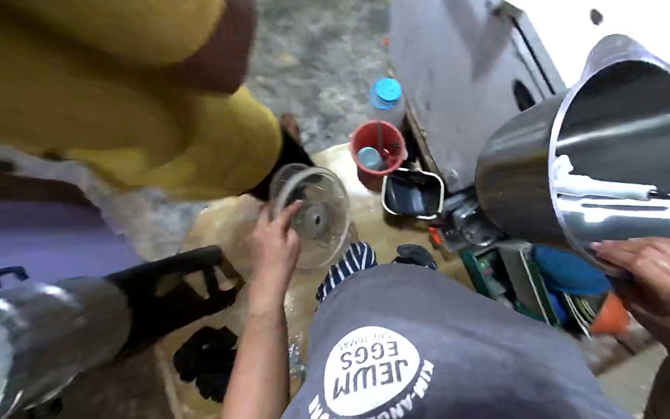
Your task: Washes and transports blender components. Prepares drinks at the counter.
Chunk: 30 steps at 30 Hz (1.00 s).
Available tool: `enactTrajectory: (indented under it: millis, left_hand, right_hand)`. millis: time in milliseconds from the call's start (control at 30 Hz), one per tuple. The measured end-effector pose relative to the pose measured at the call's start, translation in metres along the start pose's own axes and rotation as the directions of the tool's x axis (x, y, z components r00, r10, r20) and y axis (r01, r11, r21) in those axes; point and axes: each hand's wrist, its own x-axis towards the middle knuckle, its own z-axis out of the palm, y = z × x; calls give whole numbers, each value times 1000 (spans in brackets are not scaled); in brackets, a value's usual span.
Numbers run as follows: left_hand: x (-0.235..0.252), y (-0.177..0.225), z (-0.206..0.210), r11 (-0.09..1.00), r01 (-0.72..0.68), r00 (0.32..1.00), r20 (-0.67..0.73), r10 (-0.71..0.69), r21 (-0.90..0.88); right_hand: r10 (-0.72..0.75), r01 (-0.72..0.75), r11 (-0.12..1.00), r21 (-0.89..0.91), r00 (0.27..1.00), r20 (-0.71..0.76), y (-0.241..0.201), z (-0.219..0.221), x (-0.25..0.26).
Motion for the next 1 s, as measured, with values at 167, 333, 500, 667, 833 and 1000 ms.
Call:
enactTrajectory:
  millis: [167, 333, 500, 667, 833, 1000]
  left_hand:
    - [42, -63, -27, 992, -127, 991, -50, 125, -19]
    - [86, -106, -70, 998, -60, 995, -85, 60, 4]
    - [145, -132, -97, 1000, 20, 979, -204, -22, -9]
    - [239, -150, -111, 992, 129, 958, -258, -126, -5]
    - [370, -157, -137, 933, 358, 912, -201, -358, -36]
    - [498, -156, -183, 918, 394, 883, -255, -393, -49]
  right_hand:
    - [-15, 15, 999, 40, 1000, -5, -33, 62, 129]
    - [15, -16, 996, 85, 1000, 7, -54, 108, 217]
    - [41, -45, 995, 85, 998, 48, -52, 149, 299]
    - [40, -44, 996, 78, 998, 53, -31, 193, 395]
    - [24, -23, 994, 104, 1000, -11, -6, 240, 518]
    - [24, -15, 989, 150, 998, -57, 20, 273, 652]
